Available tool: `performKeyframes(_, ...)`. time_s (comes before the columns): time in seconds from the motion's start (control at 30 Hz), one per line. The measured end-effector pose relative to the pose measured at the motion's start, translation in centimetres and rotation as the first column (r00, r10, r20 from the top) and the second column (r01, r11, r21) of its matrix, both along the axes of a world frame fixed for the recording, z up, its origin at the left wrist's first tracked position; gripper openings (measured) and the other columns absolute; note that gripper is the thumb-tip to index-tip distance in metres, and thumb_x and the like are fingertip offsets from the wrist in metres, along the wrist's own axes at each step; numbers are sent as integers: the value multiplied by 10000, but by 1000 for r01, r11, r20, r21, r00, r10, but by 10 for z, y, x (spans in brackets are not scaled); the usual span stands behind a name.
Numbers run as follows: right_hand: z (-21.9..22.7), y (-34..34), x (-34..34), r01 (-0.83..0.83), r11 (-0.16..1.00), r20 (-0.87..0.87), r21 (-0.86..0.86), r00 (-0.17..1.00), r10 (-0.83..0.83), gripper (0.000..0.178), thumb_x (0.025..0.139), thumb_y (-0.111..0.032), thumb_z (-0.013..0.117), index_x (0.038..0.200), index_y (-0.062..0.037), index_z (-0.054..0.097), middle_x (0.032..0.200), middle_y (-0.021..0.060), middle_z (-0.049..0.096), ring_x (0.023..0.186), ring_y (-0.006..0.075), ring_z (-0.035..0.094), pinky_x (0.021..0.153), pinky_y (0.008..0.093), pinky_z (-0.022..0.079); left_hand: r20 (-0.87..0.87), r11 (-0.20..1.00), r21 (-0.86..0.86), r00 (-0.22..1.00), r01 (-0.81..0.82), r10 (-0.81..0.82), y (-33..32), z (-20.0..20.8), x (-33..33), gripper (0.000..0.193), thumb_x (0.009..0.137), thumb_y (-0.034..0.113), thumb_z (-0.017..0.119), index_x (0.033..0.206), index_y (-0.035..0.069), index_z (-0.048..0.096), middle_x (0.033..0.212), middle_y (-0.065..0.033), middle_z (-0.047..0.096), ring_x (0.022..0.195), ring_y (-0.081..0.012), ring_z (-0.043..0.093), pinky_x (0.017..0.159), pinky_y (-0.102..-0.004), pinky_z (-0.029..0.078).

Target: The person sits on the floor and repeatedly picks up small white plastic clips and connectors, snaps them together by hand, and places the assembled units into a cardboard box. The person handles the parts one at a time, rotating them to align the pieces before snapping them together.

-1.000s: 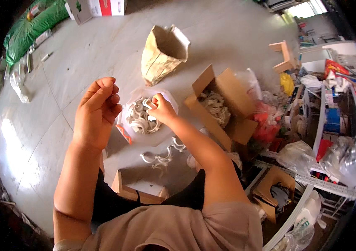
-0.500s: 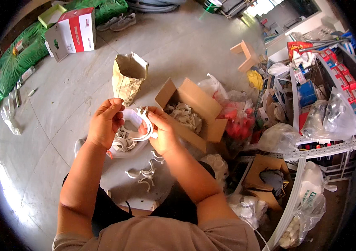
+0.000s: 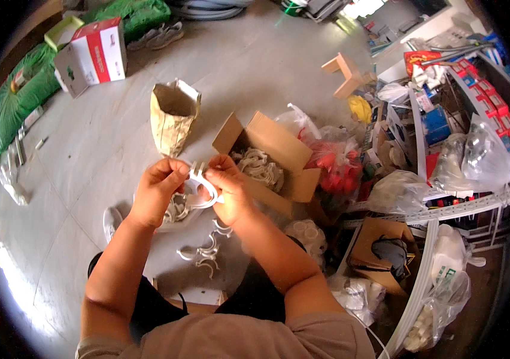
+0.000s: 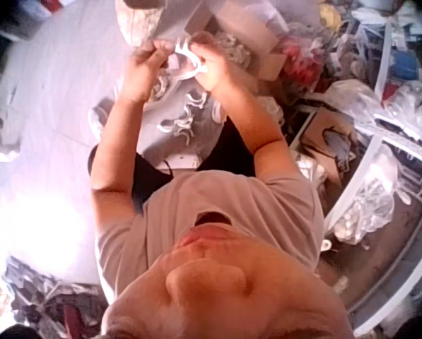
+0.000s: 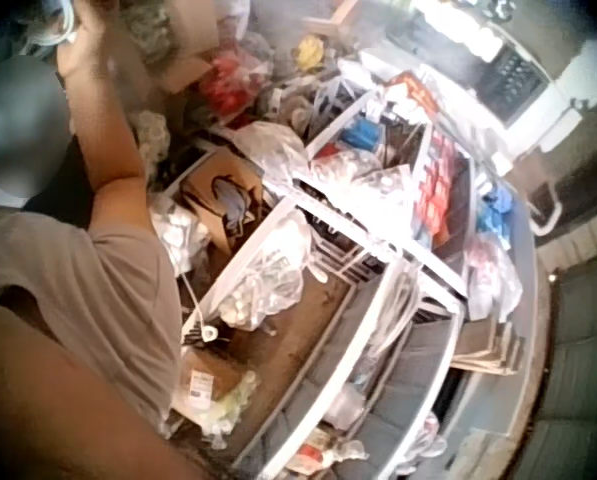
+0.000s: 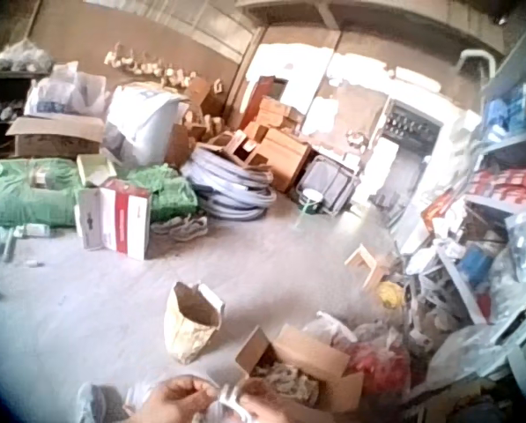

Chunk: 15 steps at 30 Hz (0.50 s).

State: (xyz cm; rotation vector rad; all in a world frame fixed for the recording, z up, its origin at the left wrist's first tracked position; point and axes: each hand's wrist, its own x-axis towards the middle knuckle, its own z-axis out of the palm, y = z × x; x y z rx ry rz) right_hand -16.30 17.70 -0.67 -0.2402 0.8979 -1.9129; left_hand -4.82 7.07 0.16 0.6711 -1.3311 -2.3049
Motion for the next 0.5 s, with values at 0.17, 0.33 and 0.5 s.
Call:
performKeyframes(0.17,-5,-4,-4,-8,1000,-63,1,998,8,213,748,-22,596,921,-87,491,755,38,538,570,116,533,451,217,434,19,999,40,1000,7,-7,-7,-1,0,113,820,139,585,830,28,573,729,10,542,650,-69,474,586,-203,388)
performKeyframes(0.33,-3,-4,-9,-51,999,-41,-5,998,51,198,771,-58,593,924,-93,472,759,26,537,572,106,517,466,226,414,-64,1000,7,998,17,-16,-8,1,-6,87,833,118,566,860,36,573,764,8,552,647,-75,480,600,-200,400)
performKeyframes(0.5,0,-3,-9,-30,999,-28,-17,999,29,172,776,-56,583,902,-89,471,749,26,523,551,124,496,478,246,400,-76,993,116,997,22,-13,-6,4,-7,86,838,118,566,862,36,566,772,7,552,650,-81,487,616,-205,410)
